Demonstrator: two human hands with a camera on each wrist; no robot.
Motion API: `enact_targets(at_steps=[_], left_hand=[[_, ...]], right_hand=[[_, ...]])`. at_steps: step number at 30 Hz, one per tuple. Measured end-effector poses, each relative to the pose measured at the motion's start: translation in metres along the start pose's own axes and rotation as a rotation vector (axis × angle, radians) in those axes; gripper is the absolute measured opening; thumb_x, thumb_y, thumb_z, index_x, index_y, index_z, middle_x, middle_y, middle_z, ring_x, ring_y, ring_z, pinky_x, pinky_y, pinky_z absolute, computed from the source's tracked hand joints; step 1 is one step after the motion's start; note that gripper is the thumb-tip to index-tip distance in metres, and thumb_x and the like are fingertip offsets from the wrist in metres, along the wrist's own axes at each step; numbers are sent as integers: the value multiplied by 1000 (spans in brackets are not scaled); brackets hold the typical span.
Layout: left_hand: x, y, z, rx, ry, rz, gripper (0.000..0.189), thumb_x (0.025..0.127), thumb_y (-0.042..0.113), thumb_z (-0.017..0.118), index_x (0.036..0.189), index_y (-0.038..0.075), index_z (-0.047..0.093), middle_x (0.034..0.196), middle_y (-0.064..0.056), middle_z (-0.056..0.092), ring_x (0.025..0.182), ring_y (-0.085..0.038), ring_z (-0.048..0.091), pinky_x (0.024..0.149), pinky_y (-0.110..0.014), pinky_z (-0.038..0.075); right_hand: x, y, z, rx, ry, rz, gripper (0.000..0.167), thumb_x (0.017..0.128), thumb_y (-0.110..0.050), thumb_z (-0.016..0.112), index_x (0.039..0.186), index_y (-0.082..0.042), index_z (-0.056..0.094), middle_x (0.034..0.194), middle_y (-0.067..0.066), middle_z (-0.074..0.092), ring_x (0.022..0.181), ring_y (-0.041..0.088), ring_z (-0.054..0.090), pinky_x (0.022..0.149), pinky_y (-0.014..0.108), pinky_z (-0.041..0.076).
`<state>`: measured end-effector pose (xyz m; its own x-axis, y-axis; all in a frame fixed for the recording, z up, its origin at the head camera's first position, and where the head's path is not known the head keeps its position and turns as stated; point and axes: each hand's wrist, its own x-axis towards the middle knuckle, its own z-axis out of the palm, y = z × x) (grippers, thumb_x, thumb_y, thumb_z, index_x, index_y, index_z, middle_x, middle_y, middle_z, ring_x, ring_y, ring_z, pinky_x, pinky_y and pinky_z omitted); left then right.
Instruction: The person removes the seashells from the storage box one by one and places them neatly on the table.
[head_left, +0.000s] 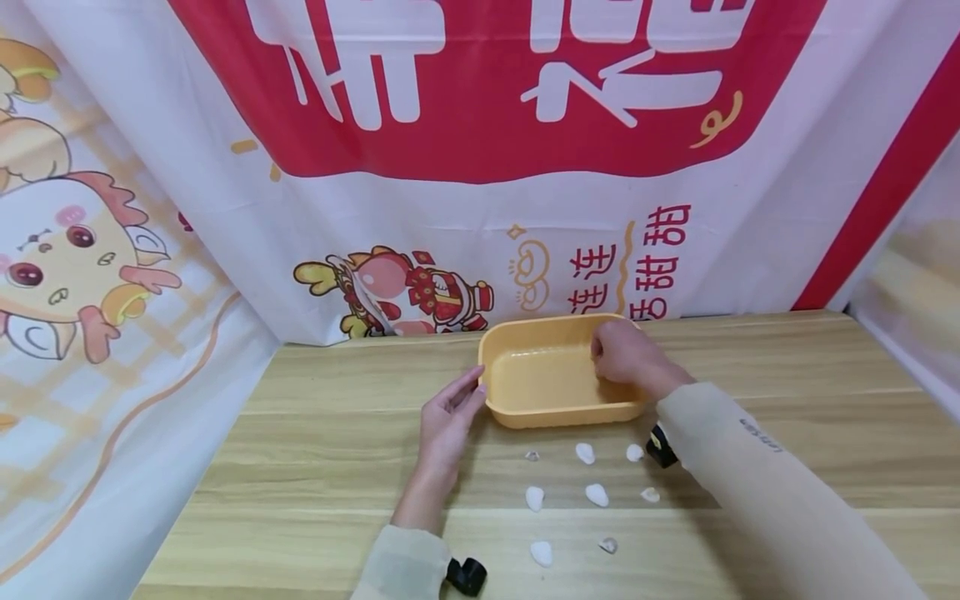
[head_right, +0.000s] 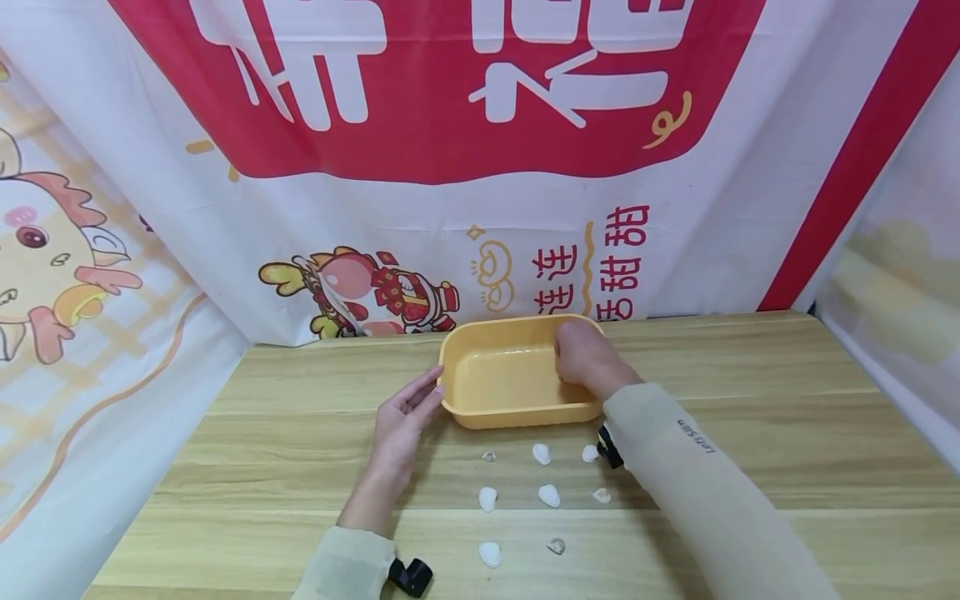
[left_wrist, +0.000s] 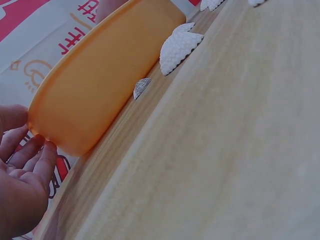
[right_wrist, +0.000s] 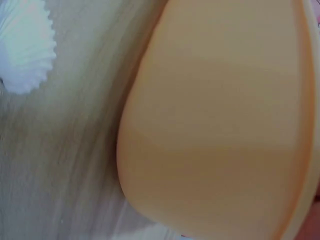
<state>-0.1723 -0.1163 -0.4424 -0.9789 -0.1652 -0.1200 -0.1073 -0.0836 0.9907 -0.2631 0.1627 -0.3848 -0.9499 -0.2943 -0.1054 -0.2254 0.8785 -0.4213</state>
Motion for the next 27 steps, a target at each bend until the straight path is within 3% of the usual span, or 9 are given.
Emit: enact_targets(at_steps=[5, 9, 12, 16, 21, 27], left_hand=[[0, -1, 0, 5, -7, 3, 37, 102, 14, 74, 138, 21, 73, 154, -2, 65, 146, -23, 59, 121, -33, 52], [0, -1, -1, 0, -9, 6, 37, 102, 14, 74, 139, 20, 73, 154, -3, 65, 146, -24, 59, 120, -32, 52], [0, -1, -1, 2, -6, 6, 37, 103, 14, 73, 139, 20, 73, 154, -4, 65, 146, -24, 58, 119, -30, 53], [0, -2, -1, 0, 0, 25, 36, 102, 12, 73, 138, 17, 73, 153, -6, 66, 146, -25, 59, 120, -31, 52], [-1, -1, 0, -9, 3, 26, 36, 101, 12, 75, 137, 17, 74, 152, -5, 67, 145, -23, 60, 120, -31, 52], [0, -1, 0, 2, 0, 23, 35, 102, 13, 74, 137, 18, 74, 153, -5, 66, 146, -24, 59, 121, -32, 52]], right_hand=[[1, -1, 6, 18, 38, 9, 9, 77, 3, 70, 80, -6, 72, 80, 9, 69, 77, 23, 59, 66, 28, 49], [1, 2, 13, 186, 47, 14, 11, 76, -3, 82, 85, -5, 78, 82, 6, 74, 76, 18, 62, 65, 23, 50], [1, 2, 17, 326, 6, 50, 16, 78, -7, 88, 91, -3, 79, 83, 6, 76, 75, 17, 62, 63, 22, 51], [1, 0, 20, 411, -27, 95, 20, 82, -10, 90, 96, -2, 78, 86, 7, 76, 75, 16, 63, 63, 24, 52], [1, -1, 22, 409, -25, 92, 21, 83, -12, 91, 96, -3, 78, 86, 6, 76, 75, 16, 65, 64, 24, 53], [0, -5, 22, 260, -34, 38, 15, 87, -19, 91, 87, -10, 79, 80, 3, 74, 75, 17, 63, 66, 25, 51]])
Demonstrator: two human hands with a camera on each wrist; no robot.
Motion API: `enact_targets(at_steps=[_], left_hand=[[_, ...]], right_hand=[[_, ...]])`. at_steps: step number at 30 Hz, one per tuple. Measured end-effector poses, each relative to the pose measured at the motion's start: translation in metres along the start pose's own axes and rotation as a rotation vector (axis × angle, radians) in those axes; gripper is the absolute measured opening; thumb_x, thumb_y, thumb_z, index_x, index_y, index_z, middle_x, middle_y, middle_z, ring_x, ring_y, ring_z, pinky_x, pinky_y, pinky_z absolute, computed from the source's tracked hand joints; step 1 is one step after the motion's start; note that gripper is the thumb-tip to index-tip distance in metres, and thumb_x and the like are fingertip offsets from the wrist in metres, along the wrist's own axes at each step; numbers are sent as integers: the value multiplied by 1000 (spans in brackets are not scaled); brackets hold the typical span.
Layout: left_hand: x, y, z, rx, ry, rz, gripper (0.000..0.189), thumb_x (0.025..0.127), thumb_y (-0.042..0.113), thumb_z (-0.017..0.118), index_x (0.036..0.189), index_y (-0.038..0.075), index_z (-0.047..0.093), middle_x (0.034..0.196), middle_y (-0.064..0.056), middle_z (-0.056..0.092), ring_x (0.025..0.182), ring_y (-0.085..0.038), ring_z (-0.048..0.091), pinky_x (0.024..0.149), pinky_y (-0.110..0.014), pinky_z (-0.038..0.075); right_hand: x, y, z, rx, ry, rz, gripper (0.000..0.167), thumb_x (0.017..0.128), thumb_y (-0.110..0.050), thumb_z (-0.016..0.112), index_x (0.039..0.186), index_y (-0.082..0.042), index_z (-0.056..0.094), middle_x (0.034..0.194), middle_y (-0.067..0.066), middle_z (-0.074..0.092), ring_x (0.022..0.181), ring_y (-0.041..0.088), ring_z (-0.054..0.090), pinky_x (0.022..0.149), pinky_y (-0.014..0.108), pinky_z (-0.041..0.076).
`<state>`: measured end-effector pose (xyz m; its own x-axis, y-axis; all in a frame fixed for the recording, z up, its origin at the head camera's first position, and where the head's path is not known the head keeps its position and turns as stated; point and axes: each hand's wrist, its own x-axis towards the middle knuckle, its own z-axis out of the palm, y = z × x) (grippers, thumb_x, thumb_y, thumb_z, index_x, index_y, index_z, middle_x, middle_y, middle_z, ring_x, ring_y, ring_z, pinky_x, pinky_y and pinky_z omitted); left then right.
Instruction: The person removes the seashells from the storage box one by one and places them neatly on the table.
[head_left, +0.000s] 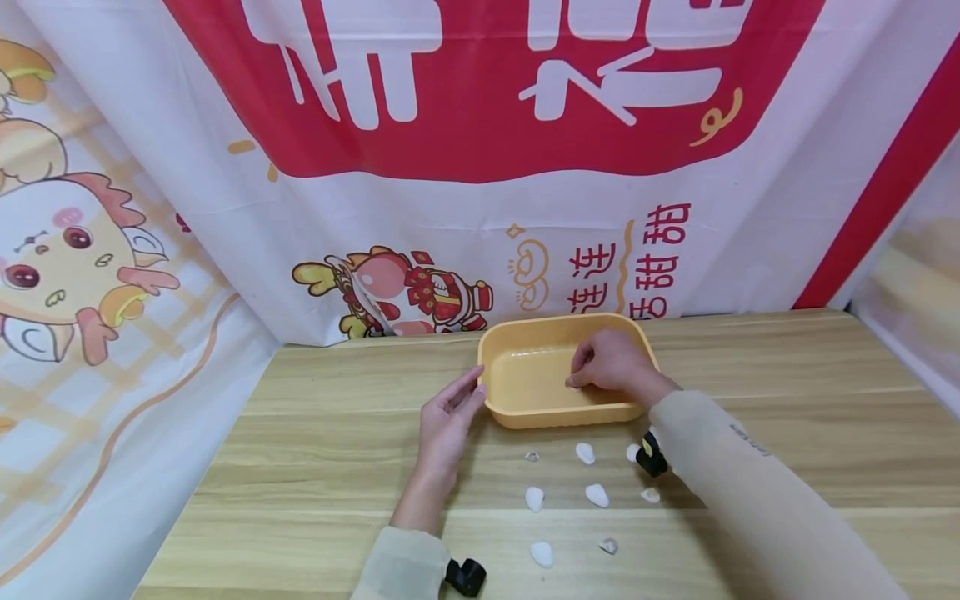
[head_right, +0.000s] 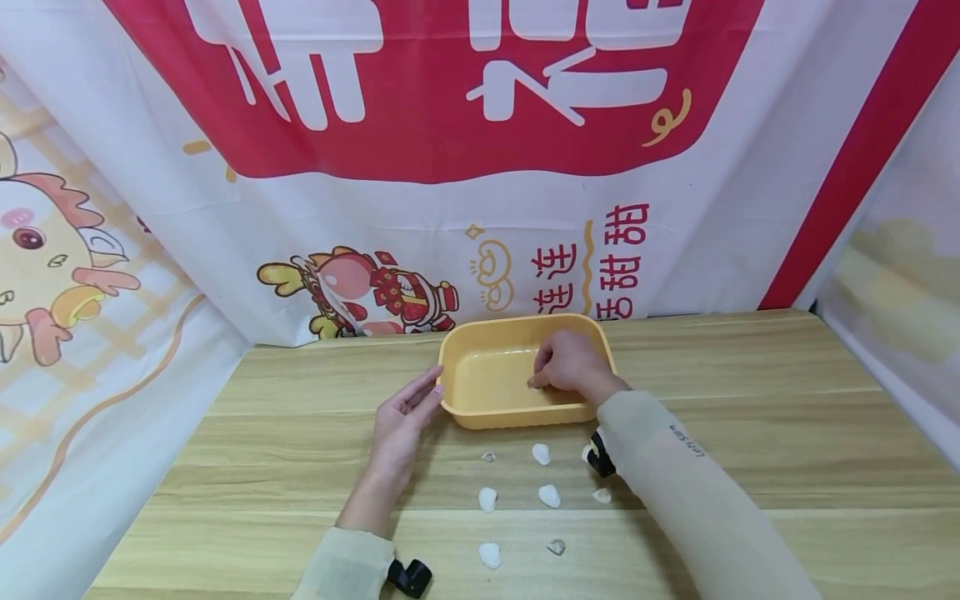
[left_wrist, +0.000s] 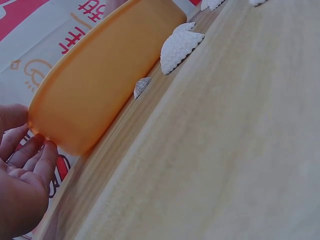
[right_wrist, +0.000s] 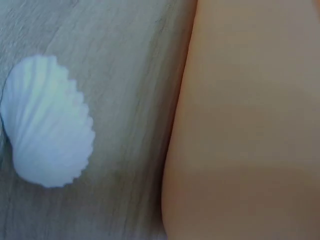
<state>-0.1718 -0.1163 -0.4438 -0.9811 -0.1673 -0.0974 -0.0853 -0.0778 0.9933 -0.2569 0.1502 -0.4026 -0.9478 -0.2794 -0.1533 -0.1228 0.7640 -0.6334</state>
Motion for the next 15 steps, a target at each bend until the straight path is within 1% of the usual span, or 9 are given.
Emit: enact_targets(at_steps=[3, 8, 13, 15], left_hand=[[0, -1, -1, 2, 0, -3, 36, 102, 13, 74, 137, 19, 74, 153, -4, 65, 146, -24, 59, 122, -33, 51], [1, -1, -1, -1, -1, -10, 37, 101, 13, 74, 138, 20, 74, 154, -3, 65, 146, -23, 59, 122, -34, 50], [1, -1, -1, 5, -5, -13, 37, 101, 14, 74, 138, 21, 73, 155, -4, 64, 147, -24, 58, 123, -35, 49], [1, -1, -1, 7, -6, -12, 37, 102, 14, 74, 138, 21, 74, 155, -4, 64, 147, -24, 58, 123, -36, 49]], right_hand=[[-1, -2, 1, -21, -21, 4, 14, 89, -20, 89, 85, -11, 80, 76, 3, 73, 71, 17, 64, 63, 25, 52], [-2, -3, 2, 25, -46, 33, 13, 92, -18, 87, 84, -9, 81, 74, 6, 74, 66, 17, 67, 58, 23, 54], [-2, -3, 0, 51, -64, 64, 15, 90, -23, 89, 86, -10, 82, 76, 6, 75, 69, 19, 66, 60, 24, 53], [-2, -3, 0, 48, -69, 59, 14, 89, -22, 90, 86, -11, 82, 78, 5, 75, 70, 19, 65, 61, 24, 53]])
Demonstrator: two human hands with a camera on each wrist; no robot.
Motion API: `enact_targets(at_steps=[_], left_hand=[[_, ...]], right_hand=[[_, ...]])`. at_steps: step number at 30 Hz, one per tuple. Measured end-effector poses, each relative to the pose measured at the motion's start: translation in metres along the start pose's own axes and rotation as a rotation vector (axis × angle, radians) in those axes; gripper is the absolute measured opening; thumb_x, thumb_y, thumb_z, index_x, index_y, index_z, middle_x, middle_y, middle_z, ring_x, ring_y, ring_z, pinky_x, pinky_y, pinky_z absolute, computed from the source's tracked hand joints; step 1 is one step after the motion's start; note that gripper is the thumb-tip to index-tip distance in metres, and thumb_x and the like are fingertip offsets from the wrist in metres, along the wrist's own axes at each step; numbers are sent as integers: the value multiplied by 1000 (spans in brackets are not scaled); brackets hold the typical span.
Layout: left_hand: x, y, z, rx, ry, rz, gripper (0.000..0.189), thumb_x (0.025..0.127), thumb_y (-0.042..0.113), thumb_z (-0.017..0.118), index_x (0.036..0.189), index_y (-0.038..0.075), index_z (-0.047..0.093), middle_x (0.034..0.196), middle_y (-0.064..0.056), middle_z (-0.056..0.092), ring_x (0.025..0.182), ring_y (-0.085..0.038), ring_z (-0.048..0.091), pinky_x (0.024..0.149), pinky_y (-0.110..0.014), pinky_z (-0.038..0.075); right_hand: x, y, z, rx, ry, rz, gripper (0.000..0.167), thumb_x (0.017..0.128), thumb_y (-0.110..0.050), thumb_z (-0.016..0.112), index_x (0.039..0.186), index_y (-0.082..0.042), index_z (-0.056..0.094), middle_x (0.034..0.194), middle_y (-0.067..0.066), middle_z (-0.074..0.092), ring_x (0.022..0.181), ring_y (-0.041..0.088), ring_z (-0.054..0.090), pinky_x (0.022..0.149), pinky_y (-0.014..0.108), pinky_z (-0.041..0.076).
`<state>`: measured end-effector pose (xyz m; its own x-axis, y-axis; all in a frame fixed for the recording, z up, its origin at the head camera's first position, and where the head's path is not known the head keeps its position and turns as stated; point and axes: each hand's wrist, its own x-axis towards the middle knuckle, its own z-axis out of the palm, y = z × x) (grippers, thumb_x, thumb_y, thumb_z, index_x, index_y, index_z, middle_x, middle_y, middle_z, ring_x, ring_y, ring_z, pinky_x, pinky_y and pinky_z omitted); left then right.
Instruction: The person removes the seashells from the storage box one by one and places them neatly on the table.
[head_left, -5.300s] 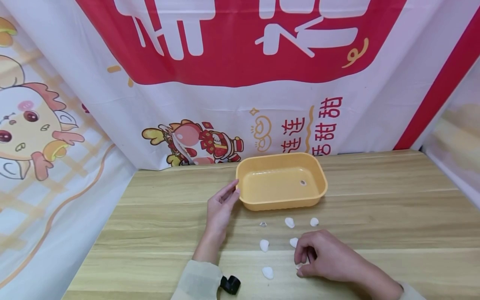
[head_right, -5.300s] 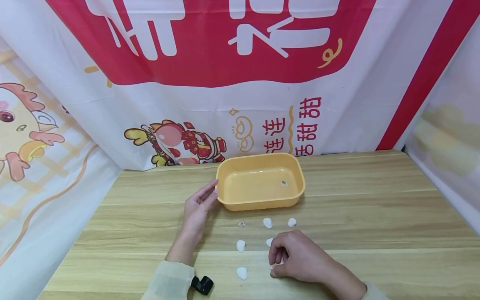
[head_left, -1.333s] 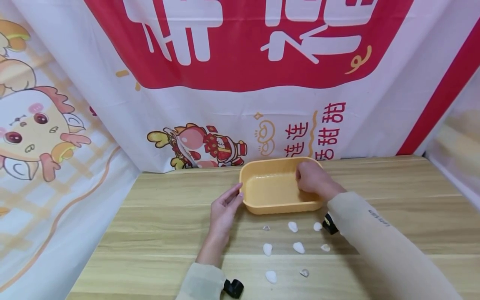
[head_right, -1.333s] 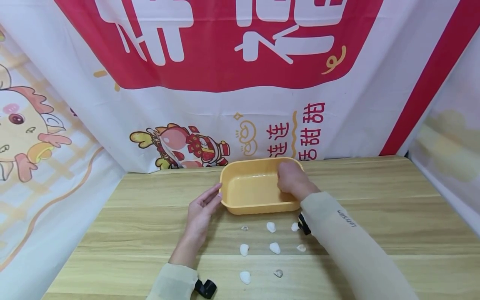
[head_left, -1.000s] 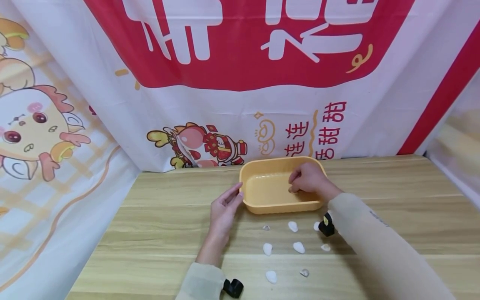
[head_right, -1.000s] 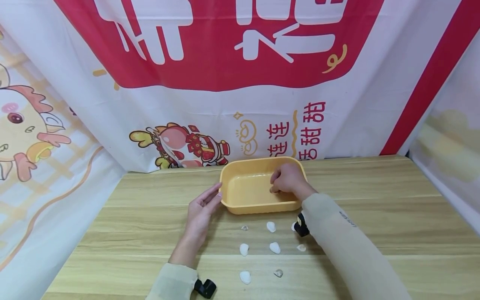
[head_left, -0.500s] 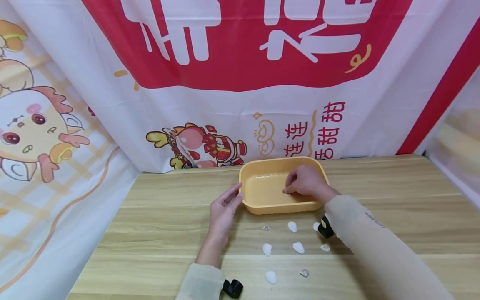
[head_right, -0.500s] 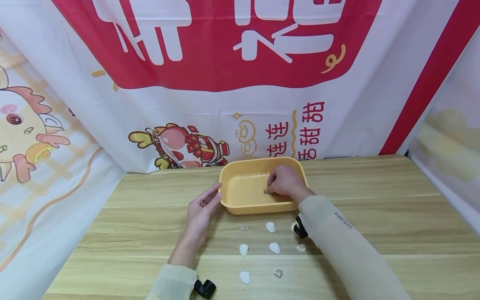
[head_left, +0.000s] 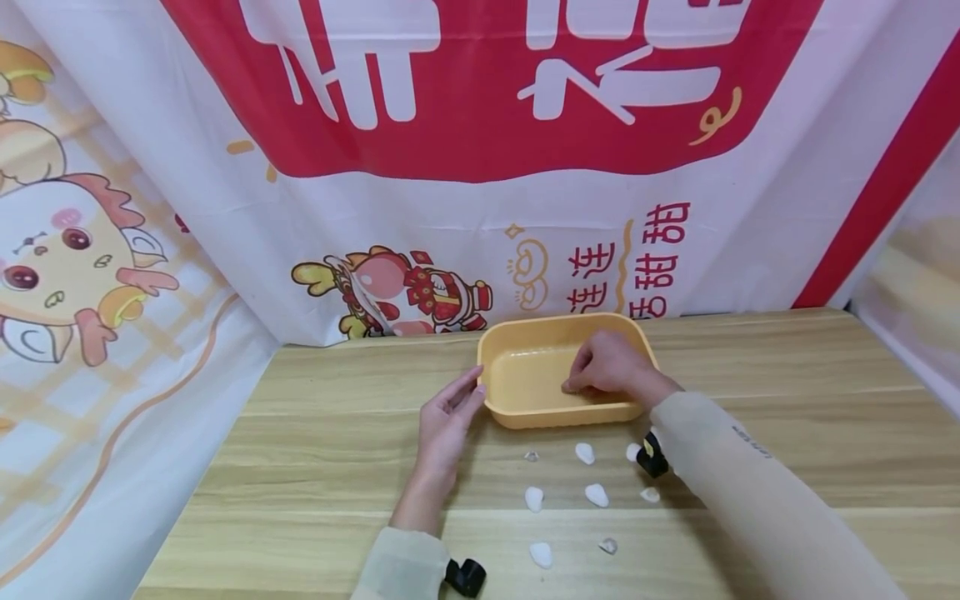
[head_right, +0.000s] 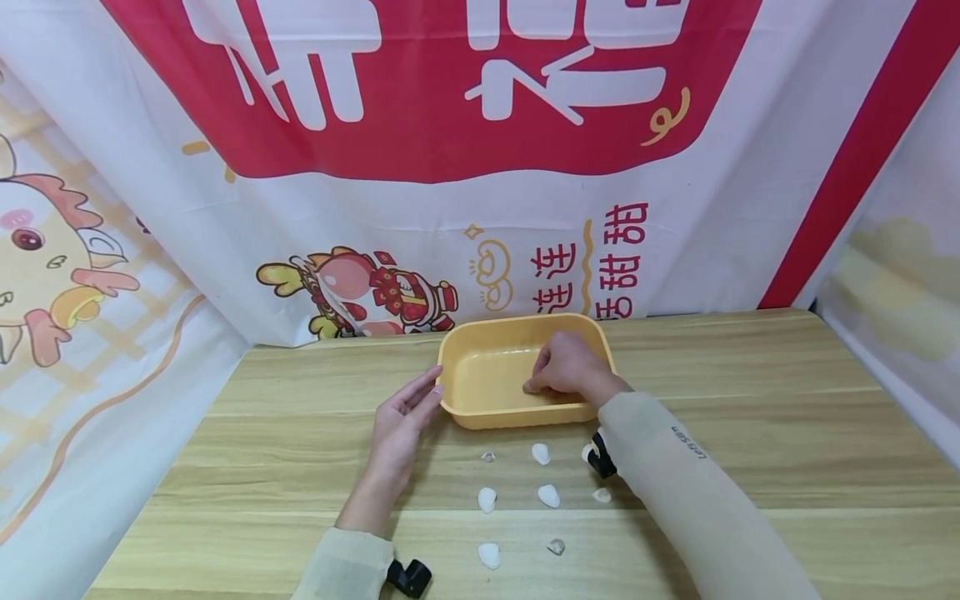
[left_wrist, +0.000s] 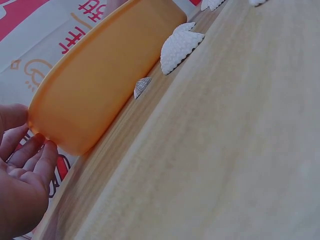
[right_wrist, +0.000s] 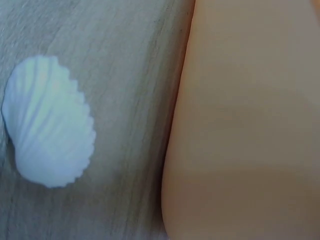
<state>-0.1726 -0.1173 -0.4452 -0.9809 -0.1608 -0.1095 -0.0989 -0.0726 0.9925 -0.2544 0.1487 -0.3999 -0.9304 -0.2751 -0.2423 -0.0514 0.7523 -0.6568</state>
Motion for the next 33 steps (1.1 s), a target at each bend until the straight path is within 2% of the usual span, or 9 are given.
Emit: enact_targets(at_steps=[7, 16, 24, 33], left_hand=[[1, 0, 1, -7, 4, 5, 36, 102, 13, 75, 137, 20, 74, 154, -3, 65, 146, -23, 58, 121, -32, 51], [1, 1, 1, -7, 7, -5, 36, 102, 14, 75, 137, 21, 74, 153, -2, 66, 145, -22, 59, 119, -30, 53], [1, 2, 2, -13, 5, 1, 36, 102, 13, 75, 137, 20, 74, 152, -2, 66, 145, -22, 59, 119, -29, 53], [0, 2, 2, -16, 7, -1, 37, 101, 13, 75, 137, 20, 74, 152, -2, 66, 144, -22, 60, 116, -27, 54]], right_hand=[[2, 3, 0, -63, 3, -66, 13, 86, -19, 91, 84, -11, 81, 79, 3, 74, 74, 16, 63, 64, 24, 52], [4, 6, -2, 51, -46, -13, 15, 89, -19, 89, 89, -7, 81, 80, 4, 73, 73, 16, 63, 64, 24, 52], [3, 7, -2, 115, -73, -15, 17, 91, -22, 87, 93, -6, 81, 81, 3, 72, 73, 15, 62, 64, 24, 52], [5, 8, -2, 127, -80, -26, 18, 91, -22, 87, 95, -6, 81, 82, 2, 73, 73, 14, 62, 65, 24, 52]])
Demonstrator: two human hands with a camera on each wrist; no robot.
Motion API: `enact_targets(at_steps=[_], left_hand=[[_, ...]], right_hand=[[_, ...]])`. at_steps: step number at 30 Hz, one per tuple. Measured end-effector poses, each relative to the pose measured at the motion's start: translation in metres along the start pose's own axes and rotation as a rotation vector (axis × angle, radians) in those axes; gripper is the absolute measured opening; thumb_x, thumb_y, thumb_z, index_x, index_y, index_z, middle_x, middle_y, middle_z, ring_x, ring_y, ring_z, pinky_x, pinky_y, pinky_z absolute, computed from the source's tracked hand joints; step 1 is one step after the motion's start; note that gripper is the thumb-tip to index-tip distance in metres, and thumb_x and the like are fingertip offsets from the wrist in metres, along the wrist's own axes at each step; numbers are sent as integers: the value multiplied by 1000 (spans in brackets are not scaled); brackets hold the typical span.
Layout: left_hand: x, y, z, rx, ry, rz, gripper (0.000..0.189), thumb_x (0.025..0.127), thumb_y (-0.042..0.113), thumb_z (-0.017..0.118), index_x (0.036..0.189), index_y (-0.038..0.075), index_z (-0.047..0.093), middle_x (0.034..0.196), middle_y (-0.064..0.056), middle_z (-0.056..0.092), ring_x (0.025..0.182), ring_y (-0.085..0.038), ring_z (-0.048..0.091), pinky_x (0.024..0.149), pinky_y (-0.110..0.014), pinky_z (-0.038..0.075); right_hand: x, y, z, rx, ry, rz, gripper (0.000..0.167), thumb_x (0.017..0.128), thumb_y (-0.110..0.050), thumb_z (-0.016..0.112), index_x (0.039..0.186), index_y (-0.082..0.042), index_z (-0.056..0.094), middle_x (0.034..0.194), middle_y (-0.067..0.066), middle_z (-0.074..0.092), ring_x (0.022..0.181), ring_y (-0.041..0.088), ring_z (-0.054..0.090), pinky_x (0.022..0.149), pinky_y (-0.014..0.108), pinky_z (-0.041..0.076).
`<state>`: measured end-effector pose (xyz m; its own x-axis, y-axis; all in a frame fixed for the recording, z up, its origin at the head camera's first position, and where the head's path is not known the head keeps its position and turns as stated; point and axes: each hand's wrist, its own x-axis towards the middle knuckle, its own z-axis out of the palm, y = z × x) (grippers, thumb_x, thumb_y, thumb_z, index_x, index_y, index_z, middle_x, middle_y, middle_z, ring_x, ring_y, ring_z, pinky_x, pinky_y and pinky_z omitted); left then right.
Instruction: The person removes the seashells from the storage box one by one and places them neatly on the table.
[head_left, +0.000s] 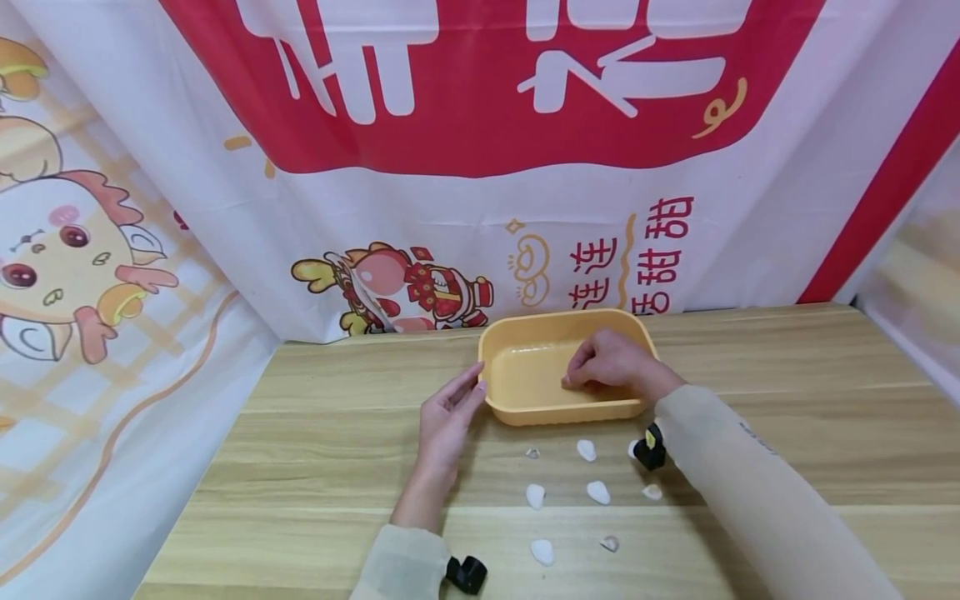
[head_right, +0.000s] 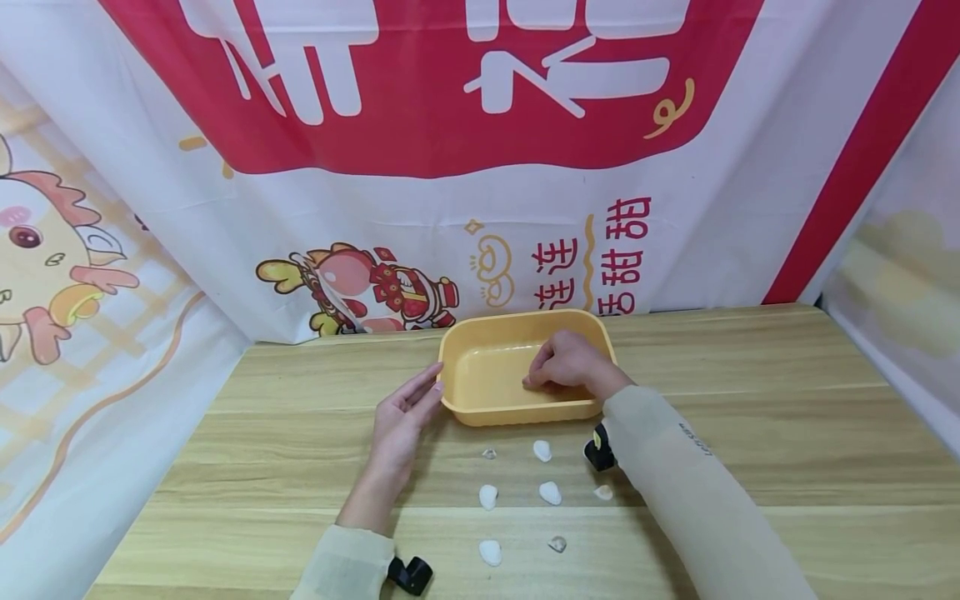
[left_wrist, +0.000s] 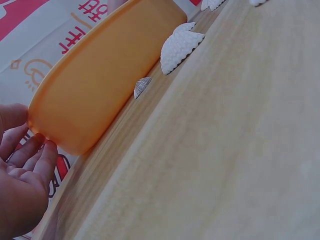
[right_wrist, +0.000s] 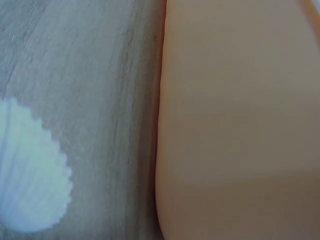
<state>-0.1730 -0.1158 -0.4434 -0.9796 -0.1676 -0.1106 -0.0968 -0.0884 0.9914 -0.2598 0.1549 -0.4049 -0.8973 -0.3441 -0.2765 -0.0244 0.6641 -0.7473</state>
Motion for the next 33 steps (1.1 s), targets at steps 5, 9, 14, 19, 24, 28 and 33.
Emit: enact_targets(at_steps=[5, 9, 14, 19, 24, 28, 33], left_hand=[[0, 0, 0, -8, -5, -5, 38, 101, 11, 75, 138, 20, 73, 153, -3, 66, 144, -23, 60, 115, -26, 54], [-1, -1, 1, -2, -3, -6, 37, 101, 12, 75, 138, 20, 74, 154, -3, 65, 146, -24, 59, 118, -29, 53], [-2, -1, 0, -1, 4, 1, 38, 100, 13, 75, 137, 20, 74, 154, -4, 65, 145, -24, 60, 121, -33, 52], [-2, 0, 0, -5, -6, 7, 38, 100, 12, 75, 138, 18, 73, 154, -4, 65, 144, -24, 60, 119, -30, 52], [-1, 0, -1, -4, -10, 4, 37, 101, 13, 75, 138, 19, 73, 154, -3, 65, 145, -23, 59, 119, -29, 53], [-1, 0, 0, -6, -11, -2, 37, 102, 14, 75, 138, 20, 73, 155, -2, 64, 146, -23, 59, 118, -28, 53], [-1, 0, 0, -10, -14, -9, 38, 101, 12, 75, 138, 20, 73, 154, -2, 65, 146, -22, 58, 118, -27, 53]], right_hand=[[-1, -1, -1, -3, -7, 0, 17, 91, -21, 87, 96, -6, 81, 83, 3, 73, 73, 15, 62, 65, 24, 53], [-4, -4, -3, -4, -10, -3, 16, 91, -20, 87, 95, -7, 80, 83, 4, 73, 74, 15, 62, 65, 25, 52], [-11, -15, -11, 49, 15, -36, 16, 93, -18, 84, 100, -5, 78, 91, 7, 77, 80, 17, 69, 73, 30, 63], [-31, -24, -21, 66, 97, -80, 22, 94, -23, 85, 103, -5, 76, 94, 9, 79, 84, 19, 75, 83, 40, 70], [-64, -28, -25, 68, 181, -122, 27, 94, -29, 85, 106, -7, 75, 97, 9, 78, 86, 20, 75, 83, 43, 68], [-93, -26, -23, 72, 228, -147, 28, 95, -32, 85, 107, -9, 75, 98, 7, 76, 86, 20, 71, 76, 37, 66], [-128, -17, -12, 117, 267, -173, 25, 94, -28, 85, 107, -8, 76, 96, 6, 77, 87, 18, 70, 72, 27, 64]])
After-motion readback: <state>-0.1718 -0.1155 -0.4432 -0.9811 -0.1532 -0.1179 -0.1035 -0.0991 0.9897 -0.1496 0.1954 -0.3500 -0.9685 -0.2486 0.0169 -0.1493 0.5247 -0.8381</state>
